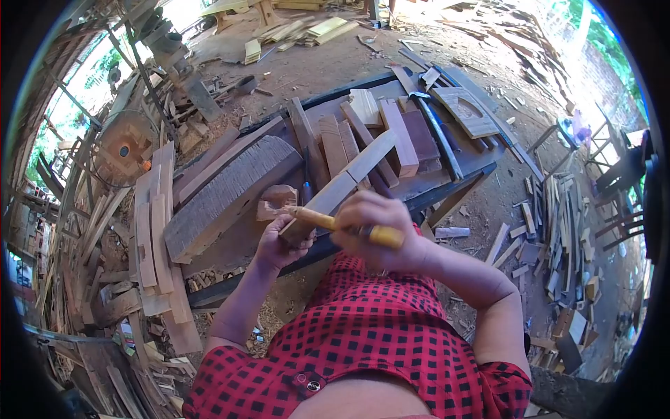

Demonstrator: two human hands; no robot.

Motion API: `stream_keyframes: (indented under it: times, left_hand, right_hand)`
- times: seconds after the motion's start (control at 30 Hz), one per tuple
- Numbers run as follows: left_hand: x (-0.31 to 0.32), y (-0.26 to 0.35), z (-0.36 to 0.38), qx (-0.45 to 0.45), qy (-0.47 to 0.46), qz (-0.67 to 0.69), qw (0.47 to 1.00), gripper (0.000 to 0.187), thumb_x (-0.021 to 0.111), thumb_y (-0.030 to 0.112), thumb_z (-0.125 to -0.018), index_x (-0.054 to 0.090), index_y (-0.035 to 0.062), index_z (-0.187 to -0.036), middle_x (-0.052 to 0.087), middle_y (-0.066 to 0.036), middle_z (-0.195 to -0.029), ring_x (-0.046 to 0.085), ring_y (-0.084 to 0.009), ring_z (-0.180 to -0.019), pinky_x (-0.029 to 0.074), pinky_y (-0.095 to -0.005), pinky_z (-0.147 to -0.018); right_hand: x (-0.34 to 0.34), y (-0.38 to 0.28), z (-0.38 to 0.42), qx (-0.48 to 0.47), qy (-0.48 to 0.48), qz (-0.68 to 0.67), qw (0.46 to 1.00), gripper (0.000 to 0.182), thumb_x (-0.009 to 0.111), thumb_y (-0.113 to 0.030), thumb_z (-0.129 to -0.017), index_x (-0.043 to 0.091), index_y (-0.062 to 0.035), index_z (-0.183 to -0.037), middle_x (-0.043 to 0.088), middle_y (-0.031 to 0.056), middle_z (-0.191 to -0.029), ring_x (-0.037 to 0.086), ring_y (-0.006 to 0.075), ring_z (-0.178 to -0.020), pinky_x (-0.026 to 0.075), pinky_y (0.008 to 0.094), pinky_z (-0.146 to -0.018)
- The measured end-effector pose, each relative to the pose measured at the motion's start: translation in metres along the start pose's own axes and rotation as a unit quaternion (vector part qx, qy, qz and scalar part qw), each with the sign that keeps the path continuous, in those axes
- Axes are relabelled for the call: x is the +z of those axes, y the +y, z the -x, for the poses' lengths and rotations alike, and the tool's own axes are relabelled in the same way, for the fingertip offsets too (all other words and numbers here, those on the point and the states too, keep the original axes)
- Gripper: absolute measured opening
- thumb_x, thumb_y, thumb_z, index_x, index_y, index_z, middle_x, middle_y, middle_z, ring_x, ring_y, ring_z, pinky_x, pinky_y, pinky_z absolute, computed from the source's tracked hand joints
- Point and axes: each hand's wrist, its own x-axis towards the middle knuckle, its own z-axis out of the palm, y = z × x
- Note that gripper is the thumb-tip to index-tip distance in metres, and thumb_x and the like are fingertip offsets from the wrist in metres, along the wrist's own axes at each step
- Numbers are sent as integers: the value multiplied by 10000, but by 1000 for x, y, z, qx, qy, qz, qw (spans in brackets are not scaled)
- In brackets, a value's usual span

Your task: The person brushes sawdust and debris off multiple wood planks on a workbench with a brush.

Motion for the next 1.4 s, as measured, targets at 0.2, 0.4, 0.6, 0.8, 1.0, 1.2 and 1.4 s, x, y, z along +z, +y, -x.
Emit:
stream_keyframes:
  times: [0.2, 0.4, 0.6, 0.8, 1.0, 1.2, 1.4]
  left_hand:
    - [0, -6, -2, -11, -43, 44, 998, 438, 320, 318, -948, 448, -10, -1208, 571, -184, -942, 541, -210, -615, 445, -270, -434]
    - [-6, -4, -3, 26, 17, -67, 997, 455, 353, 318, -954, 390, 7, -1284, 571, -190, -1022, 598, -228, -677, 495, -270, -450]
    - [31, 4, 5, 31, 9, -199, 979, 547, 458, 341, -909, 339, 9, -1327, 585, -176, -1000, 632, -240, -642, 524, -270, -453]
    - [17, 7, -1, 10, -22, -228, 973, 537, 484, 353, -884, 383, -7, -1269, 585, -201, -959, 624, -235, -633, 493, -275, -436]
    - [-10, 2, -8, -16, -88, -18, 996, 529, 486, 361, -867, 424, -7, -1242, 568, -240, -994, 615, -263, -659, 498, -324, -507]
    - [-10, -1, -2, 59, -15, -74, 995, 495, 512, 341, -843, 466, -4, -1195, 595, -209, -943, 606, -251, -642, 493, -318, -514]
    - [-3, 7, 59, 128, -51, -107, 985, 515, 533, 282, -829, 440, -45, -1215, 612, -202, -908, 608, -248, -633, 502, -306, -546]
  right_hand:
    - [-41, 66, -12, 389, 197, -247, 866, 115, 670, -89, -749, 588, -21, -792, 572, 38, -601, 529, 96, -432, 422, 208, -404]
    - [-108, 144, -6, 340, 341, -115, 869, 88, 665, -83, -768, 587, -43, -773, 553, 11, -598, 493, 73, -424, 378, 199, -392]
    - [-103, 167, 0, 271, 293, 17, 917, 79, 667, -88, -778, 592, -61, -779, 516, -31, -607, 476, 36, -492, 374, 186, -441]
    - [-68, 130, -1, 174, 209, 228, 935, 141, 673, -86, -730, 567, -6, -778, 548, 42, -712, 533, 88, -697, 425, 263, -621]
    - [-27, 70, 3, 243, 170, -39, 954, 93, 661, -69, -757, 589, -17, -785, 552, 9, -737, 520, 75, -681, 410, 218, -597]
    - [-28, 75, 17, 326, 180, -142, 917, 40, 622, -19, -780, 612, -16, -818, 533, 15, -817, 546, 88, -649, 456, 220, -561]
    - [-67, 110, 34, 371, 287, -67, 881, 62, 597, -76, -820, 589, -18, -842, 551, 32, -787, 544, 103, -593, 453, 224, -535]
